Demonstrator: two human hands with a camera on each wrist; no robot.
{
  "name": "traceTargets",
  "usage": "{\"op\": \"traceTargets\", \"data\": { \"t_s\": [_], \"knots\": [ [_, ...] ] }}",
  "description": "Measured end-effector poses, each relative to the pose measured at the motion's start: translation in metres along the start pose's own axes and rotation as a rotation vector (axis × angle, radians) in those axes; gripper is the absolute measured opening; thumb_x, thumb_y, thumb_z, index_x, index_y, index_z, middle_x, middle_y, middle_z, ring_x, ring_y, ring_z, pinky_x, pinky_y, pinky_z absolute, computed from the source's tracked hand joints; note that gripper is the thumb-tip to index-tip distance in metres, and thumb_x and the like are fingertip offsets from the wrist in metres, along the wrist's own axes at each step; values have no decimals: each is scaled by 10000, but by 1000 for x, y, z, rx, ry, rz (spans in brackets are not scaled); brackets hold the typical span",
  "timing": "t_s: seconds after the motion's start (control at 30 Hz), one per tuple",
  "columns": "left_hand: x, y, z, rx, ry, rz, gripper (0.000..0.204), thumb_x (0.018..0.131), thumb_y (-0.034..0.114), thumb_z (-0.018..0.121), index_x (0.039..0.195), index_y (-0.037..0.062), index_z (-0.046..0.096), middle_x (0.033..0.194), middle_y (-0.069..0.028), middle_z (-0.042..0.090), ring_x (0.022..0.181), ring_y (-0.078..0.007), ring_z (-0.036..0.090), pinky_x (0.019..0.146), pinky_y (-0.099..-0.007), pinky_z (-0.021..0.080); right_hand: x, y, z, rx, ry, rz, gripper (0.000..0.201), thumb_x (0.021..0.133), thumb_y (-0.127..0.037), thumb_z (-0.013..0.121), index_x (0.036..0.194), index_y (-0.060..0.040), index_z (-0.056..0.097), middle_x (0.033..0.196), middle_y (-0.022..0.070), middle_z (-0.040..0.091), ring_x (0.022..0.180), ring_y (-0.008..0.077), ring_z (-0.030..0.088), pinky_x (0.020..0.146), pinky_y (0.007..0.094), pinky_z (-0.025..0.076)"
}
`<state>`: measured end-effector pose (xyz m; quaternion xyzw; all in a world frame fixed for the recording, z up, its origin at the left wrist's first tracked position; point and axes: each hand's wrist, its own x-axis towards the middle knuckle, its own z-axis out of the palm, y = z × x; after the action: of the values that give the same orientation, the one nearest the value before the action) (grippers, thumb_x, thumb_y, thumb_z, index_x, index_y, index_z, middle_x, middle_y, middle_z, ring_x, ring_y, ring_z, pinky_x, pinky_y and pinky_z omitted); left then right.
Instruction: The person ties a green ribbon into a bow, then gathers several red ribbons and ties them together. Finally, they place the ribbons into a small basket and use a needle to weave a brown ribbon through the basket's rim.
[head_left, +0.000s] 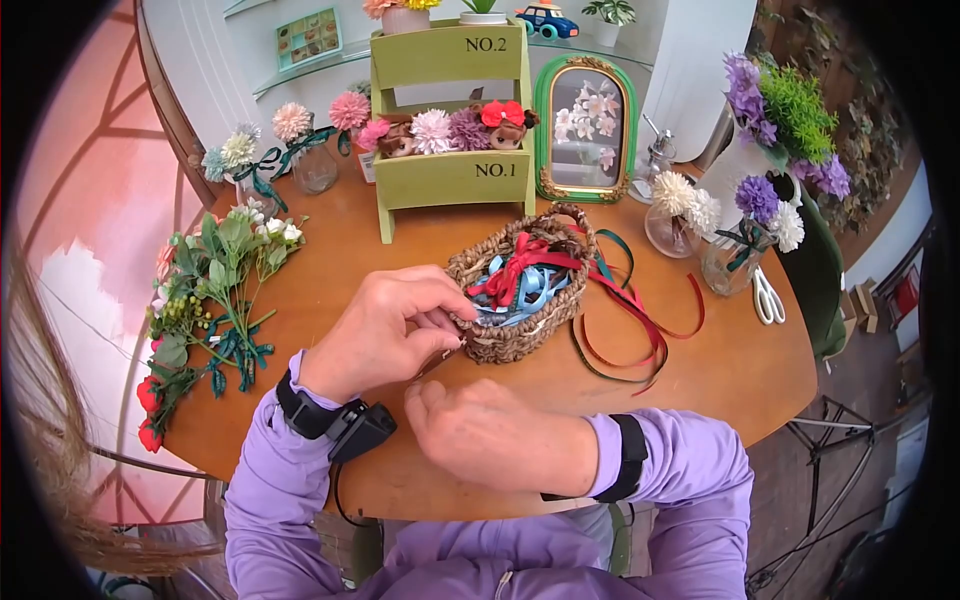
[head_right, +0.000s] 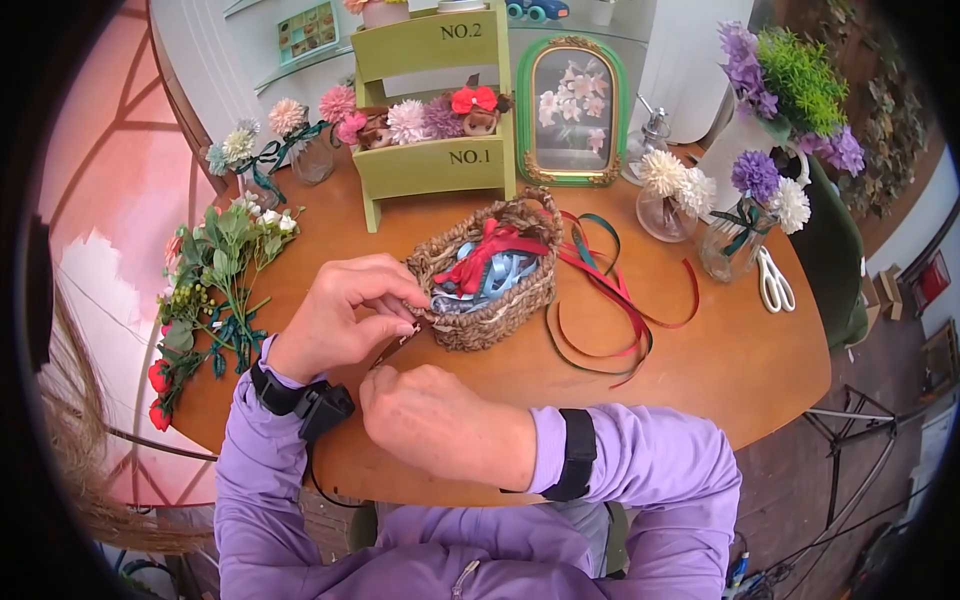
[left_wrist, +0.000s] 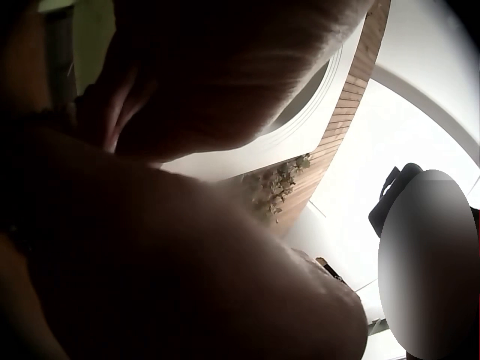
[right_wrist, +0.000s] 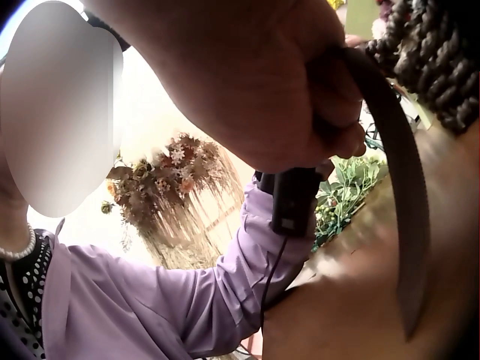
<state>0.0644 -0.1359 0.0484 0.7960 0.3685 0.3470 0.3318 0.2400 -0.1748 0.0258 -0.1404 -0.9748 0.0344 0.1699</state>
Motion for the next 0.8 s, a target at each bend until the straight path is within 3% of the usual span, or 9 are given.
{"op": "traceTargets", "data": {
  "t_s": [0.23, 0.37, 0.43, 0.47, 0.53, 0.57, 0.67, 0.7, 0.8],
  "knots": [
    [-5, -3, 5, -120, 38, -4, 443, 714, -124, 688, 1143, -25, 637, 1149, -126, 598, 835, -163, 692, 721, -246, 575, 1, 2, 8, -17, -18, -21, 314, 660, -62, 625, 909, 110, 541, 695, 145, 561, 524, 238, 617, 435, 323, 474],
    [-6, 2, 7, -128, 54, -30, 425, 707, -90, 729, 1113, -26, 622, 1175, -124, 575, 809, -148, 685, 685, -228, 564, 0, 3, 10, -29, -3, -21, 326, 644, -55, 637, 908, 113, 546, 695, 145, 560, 525, 238, 618, 431, 325, 475],
    [-8, 17, 8, 139, 401, 57, 276, 692, -18, 793, 921, -25, 639, 1015, -88, 618, 680, -92, 619, 560, -202, 484, 1, 3, 9, -32, 19, -27, 318, 646, -55, 636, 901, 111, 545, 692, 141, 559, 524, 238, 619, 430, 325, 476],
    [-10, 18, 4, 139, 397, 57, 276, 692, -18, 793, 921, -25, 639, 1015, -88, 618, 680, -92, 619, 560, -202, 484, 1, 3, 8, -33, 42, -31, 309, 647, -54, 635, 894, 108, 544, 688, 138, 559, 522, 237, 619, 429, 325, 477],
    [-15, 16, -8, 371, 279, 39, 247, 683, 59, 837, 736, -4, 605, 822, -38, 614, 575, -56, 501, 480, -209, 361, 1, 2, 2, -31, 18, -43, 303, 653, -53, 630, 895, 107, 544, 690, 139, 560, 525, 238, 622, 429, 324, 478],
    [-14, 18, -4, 255, 255, -49, 209, 700, 73, 830, 677, 12, 631, 680, -11, 580, 536, -53, 430, 469, -234, 311, 1, 2, 1, -29, -6, -56, 296, 660, -53, 624, 896, 107, 544, 692, 139, 561, 528, 239, 625, 430, 323, 479],
    [-13, 14, 2, 114, 43, -220, 151, 728, 52, 803, 747, -3, 664, 702, -16, 614, 558, -56, 480, 494, -224, 358, 1, 1, 8, -21, -21, -44, 320, 664, -52, 627, 920, 119, 541, 708, 152, 569, 544, 245, 633, 445, 328, 487],
    [-16, 3, 7, -24, 23, -295, 139, 775, 52, 760, 777, -49, 665, 667, -54, 639, 575, -76, 559, 513, -230, 433, 1, 1, 8, -22, -21, -45, 320, 664, -52, 627, 920, 119, 541, 708, 152, 569, 544, 245, 633, 445, 328, 487],
    [-17, -6, 9, -292, 12, -417, 83, 810, 31, 710, 798, -38, 666, 672, -39, 647, 587, -70, 573, 520, -230, 445, 0, 1, 7, 28, -45, -40, 324, 675, -51, 624, 925, 135, 534, 724, 162, 577, 547, 248, 634, 461, 326, 493]
  ]
}}
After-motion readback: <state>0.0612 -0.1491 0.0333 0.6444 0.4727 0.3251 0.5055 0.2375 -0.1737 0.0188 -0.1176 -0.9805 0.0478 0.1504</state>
